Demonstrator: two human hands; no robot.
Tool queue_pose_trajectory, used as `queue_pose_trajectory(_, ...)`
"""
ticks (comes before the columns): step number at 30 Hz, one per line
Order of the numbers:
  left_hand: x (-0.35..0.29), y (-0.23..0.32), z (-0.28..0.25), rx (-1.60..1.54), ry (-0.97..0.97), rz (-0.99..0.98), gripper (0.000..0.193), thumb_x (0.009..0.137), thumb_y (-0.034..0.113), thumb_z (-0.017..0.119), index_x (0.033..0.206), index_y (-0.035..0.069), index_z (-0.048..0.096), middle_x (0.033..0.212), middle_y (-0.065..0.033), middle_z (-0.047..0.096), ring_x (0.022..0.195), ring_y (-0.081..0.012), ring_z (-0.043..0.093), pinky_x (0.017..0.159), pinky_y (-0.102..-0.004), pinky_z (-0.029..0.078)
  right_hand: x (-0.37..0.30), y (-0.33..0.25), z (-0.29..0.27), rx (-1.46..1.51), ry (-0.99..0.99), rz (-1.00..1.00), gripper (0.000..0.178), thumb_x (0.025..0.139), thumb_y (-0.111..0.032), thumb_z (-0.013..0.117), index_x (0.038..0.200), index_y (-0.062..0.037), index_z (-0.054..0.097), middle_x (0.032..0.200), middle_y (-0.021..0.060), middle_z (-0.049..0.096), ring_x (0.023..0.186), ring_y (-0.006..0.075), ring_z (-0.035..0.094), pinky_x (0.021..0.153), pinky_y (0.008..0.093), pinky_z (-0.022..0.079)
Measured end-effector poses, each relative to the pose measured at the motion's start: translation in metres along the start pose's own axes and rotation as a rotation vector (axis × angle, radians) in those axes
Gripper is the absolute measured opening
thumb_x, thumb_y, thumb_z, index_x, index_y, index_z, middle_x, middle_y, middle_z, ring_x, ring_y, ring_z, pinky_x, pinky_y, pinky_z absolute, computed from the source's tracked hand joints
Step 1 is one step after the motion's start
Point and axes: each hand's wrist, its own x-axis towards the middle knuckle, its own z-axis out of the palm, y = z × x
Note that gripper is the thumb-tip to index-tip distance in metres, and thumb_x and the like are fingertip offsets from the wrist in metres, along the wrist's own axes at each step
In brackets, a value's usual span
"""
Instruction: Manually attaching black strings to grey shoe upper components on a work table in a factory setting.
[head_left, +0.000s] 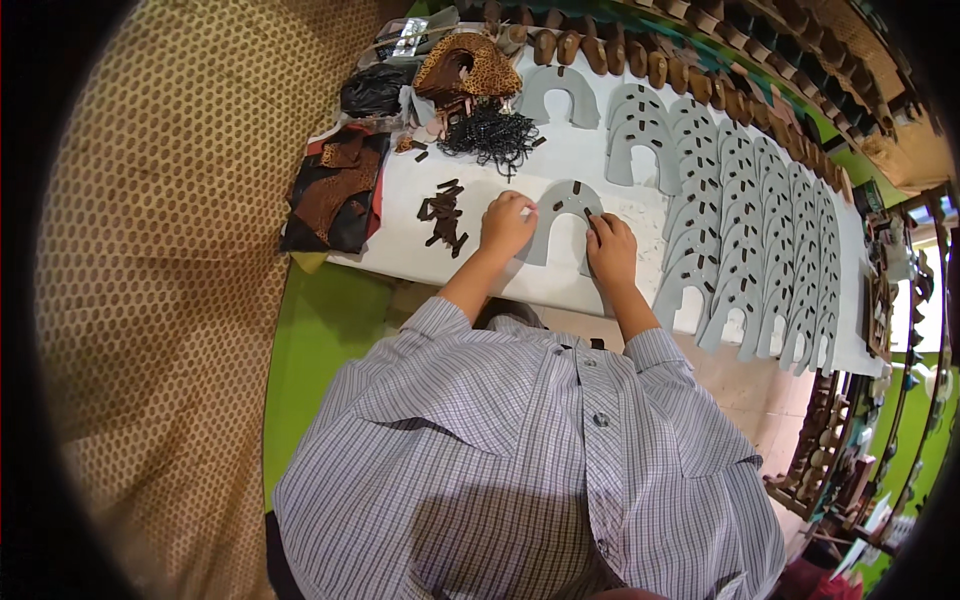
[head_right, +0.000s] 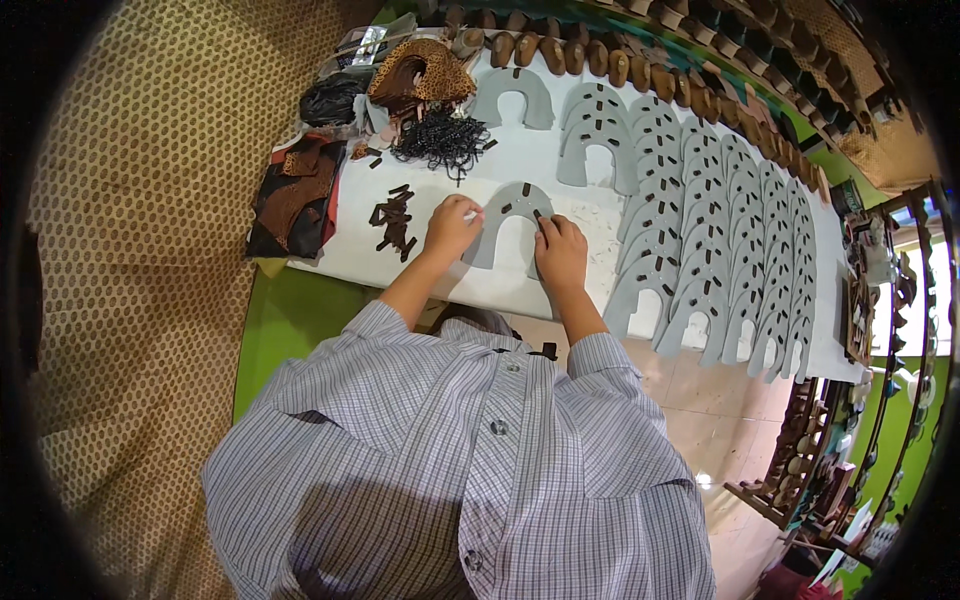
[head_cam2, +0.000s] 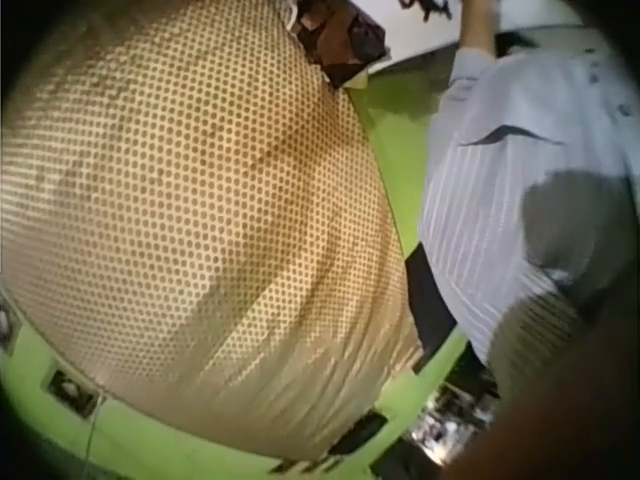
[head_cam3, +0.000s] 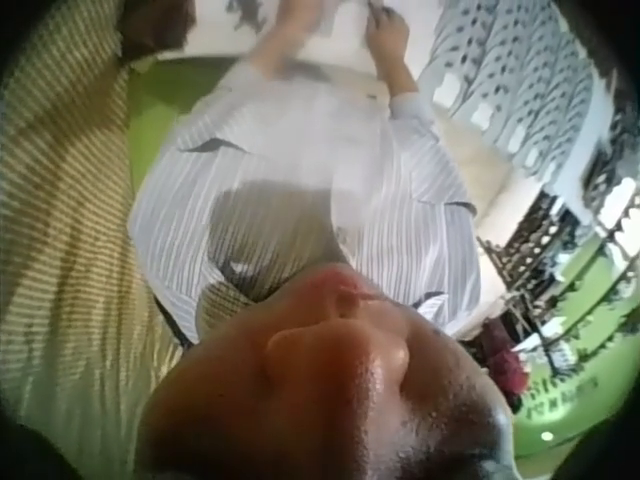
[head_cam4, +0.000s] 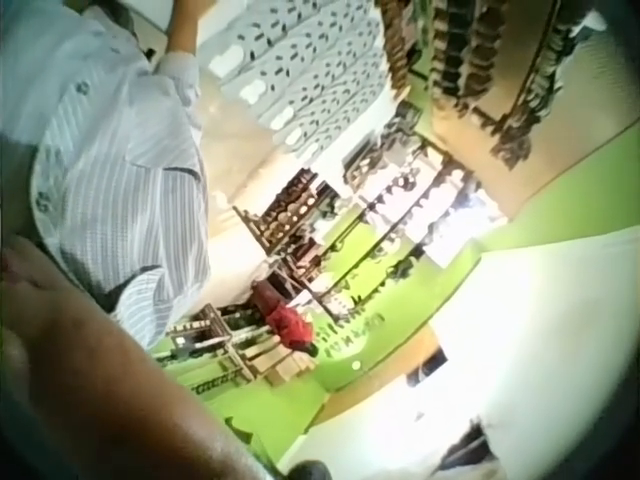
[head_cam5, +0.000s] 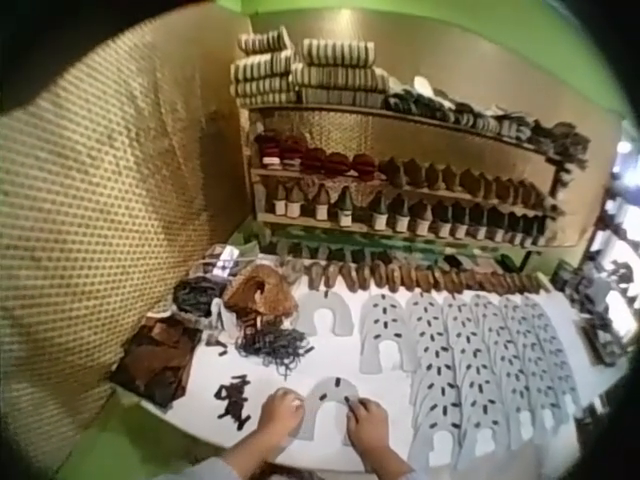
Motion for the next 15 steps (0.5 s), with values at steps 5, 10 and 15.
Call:
queue_pose_trajectory(5, -0.026, 0.012, -0.018, 0.182, -0.102, -0.056, 0.027, 0.073, 0.025, 0.068, 0.096, 0.012, 0.065, 0.107, -0.0086, 0.057, 0.099, -0.0305, 0.053, 0.085, -0.0414, 0.043, -0.001, 0.007, 0.000, 0.123, 0.038, 0.057, 0.027, 0.078, -0.019, 0.062, 0.102, -0.0067, 0.063, 0.107, 0.0113, 0.058, 0.100, 0.0283, 0.054, 0.086, 0.0386, 0.042)
queue_pose_trajectory(10, -0.049, 0.020, -0.034, 0.321, -0.218, 0.140, 0.035, 0.069, 0.031, 0.071, 0.100, 0.017, 0.066, 0.120, -0.0071, 0.052, 0.114, -0.0305, 0.044, 0.094, -0.0456, 0.032, -0.020, 0.004, -0.029, 0.166, -0.190, 0.046, 0.042, 0.068, -0.029, 0.072, 0.103, -0.0089, 0.063, 0.107, 0.0100, 0.058, 0.103, 0.0285, 0.052, 0.090, 0.0395, 0.039)
queue_pose_trajectory(15, -0.054, -0.001, -0.039, 0.379, -0.185, 0.364, 0.026, 0.067, 0.033, 0.072, 0.091, 0.022, 0.070, 0.123, -0.0030, 0.052, 0.119, -0.0243, 0.041, 0.096, -0.0470, 0.025, -0.035, 0.011, -0.046, -0.001, -0.205, -0.120, 0.042, 0.064, -0.033, 0.074, 0.101, -0.0132, 0.066, 0.108, 0.0047, 0.058, 0.110, 0.0254, 0.048, 0.097, 0.0433, 0.031)
